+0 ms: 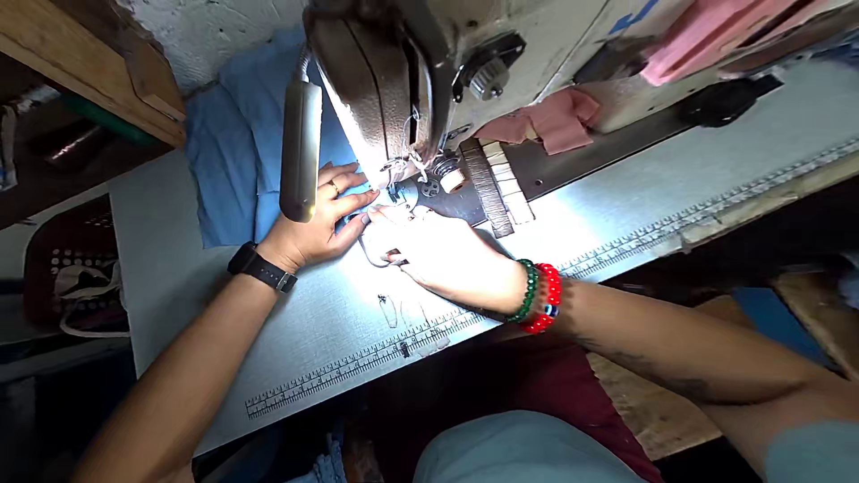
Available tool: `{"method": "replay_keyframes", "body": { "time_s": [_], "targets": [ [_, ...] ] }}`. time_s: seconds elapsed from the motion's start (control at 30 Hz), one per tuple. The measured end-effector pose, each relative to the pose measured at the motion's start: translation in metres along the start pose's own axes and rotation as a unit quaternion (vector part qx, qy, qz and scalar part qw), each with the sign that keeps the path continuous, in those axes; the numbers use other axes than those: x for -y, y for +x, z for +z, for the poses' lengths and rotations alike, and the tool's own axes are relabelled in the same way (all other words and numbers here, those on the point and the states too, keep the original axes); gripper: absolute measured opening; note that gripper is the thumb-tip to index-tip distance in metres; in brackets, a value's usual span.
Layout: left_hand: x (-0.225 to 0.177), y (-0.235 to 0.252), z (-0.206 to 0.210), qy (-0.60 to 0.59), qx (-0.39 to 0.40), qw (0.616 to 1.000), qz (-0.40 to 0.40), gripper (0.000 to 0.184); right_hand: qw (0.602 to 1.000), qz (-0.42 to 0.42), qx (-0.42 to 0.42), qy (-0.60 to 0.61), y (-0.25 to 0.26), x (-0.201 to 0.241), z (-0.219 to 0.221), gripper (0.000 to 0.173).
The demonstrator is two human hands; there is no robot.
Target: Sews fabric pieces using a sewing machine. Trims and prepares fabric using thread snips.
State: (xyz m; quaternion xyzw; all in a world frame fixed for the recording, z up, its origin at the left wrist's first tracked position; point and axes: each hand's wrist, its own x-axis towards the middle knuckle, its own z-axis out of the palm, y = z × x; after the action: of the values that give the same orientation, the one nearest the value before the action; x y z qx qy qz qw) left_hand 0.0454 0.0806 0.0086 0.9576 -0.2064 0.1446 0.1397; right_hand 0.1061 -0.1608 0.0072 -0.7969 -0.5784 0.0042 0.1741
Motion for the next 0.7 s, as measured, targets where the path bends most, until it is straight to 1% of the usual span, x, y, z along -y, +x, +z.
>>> {"method": "replay_keyframes", "body": {
  "time_s": [0.07, 0.17, 0.2, 0.23, 0.27, 0.3, 0.37, 0.43, 0.5, 0.53, 0.57, 0.6, 0.63, 0.67, 0.7],
  "targets": [
    [-0.003, 0.002, -0.005, -0.010, 0.005, 1.000, -0.018, 0.039, 1.000, 0.005, 0.004, -0.011, -0.001, 0.000, 0.000, 0.051],
    [0.005, 0.011, -0.010, -0.055, -0.031, 0.997, -0.040, 0.035, 1.000, -0.015, 0.022, -0.017, 0.000, -0.003, -0.001, 0.047],
    [0.009, 0.011, -0.008, -0.047, -0.031, 0.998, -0.042, 0.033, 0.999, -0.015, 0.024, -0.017, -0.001, -0.004, -0.001, 0.046],
    [0.010, 0.009, -0.005, -0.026, -0.015, 0.998, -0.052, 0.035, 1.000, -0.017, 0.022, -0.015, -0.002, -0.006, -0.002, 0.045],
    [0.004, 0.005, -0.001, -0.007, -0.002, 0.997, -0.077, 0.038, 1.000, -0.023, 0.018, -0.010, -0.003, -0.009, -0.004, 0.044],
    [-0.011, 0.001, 0.001, 0.007, -0.002, 0.993, -0.118, 0.038, 0.999, -0.037, 0.008, -0.005, -0.006, -0.014, -0.006, 0.043],
    [-0.053, -0.004, 0.004, 0.058, 0.016, 0.975, -0.213, 0.041, 0.997, -0.072, -0.011, 0.018, -0.011, -0.030, -0.013, 0.038],
    [-0.090, -0.002, 0.003, 0.131, 0.070, 0.954, -0.261, 0.052, 0.994, -0.098, 0.020, 0.037, -0.010, -0.052, -0.024, 0.038],
    [-0.109, 0.006, 0.002, 0.191, 0.113, 0.938, -0.265, 0.058, 0.990, -0.117, 0.055, 0.049, -0.007, -0.074, -0.030, 0.037],
    [-0.112, 0.009, 0.002, 0.204, 0.107, 0.939, -0.256, 0.056, 0.989, -0.130, 0.056, 0.047, -0.005, -0.083, -0.029, 0.037],
    [-0.110, 0.011, 0.004, 0.201, 0.081, 0.949, -0.229, 0.048, 0.987, -0.143, 0.047, 0.049, -0.004, -0.089, -0.026, 0.037],
    [-0.105, 0.009, 0.008, 0.175, 0.046, 0.965, -0.188, 0.037, 0.986, -0.153, 0.040, 0.053, -0.004, -0.092, -0.025, 0.039],
    [-0.100, 0.005, 0.013, 0.133, 0.020, 0.980, -0.150, 0.032, 0.986, -0.155, 0.039, 0.056, -0.003, -0.092, -0.025, 0.039],
    [-0.096, 0.000, 0.018, 0.082, 0.015, 0.988, -0.127, 0.033, 0.986, -0.152, 0.043, 0.056, -0.003, -0.092, -0.025, 0.041],
    [-0.092, -0.006, 0.023, 0.031, 0.019, 0.991, -0.128, 0.038, 0.986, -0.150, 0.041, 0.056, -0.003, -0.092, -0.024, 0.042]
  ]
}}
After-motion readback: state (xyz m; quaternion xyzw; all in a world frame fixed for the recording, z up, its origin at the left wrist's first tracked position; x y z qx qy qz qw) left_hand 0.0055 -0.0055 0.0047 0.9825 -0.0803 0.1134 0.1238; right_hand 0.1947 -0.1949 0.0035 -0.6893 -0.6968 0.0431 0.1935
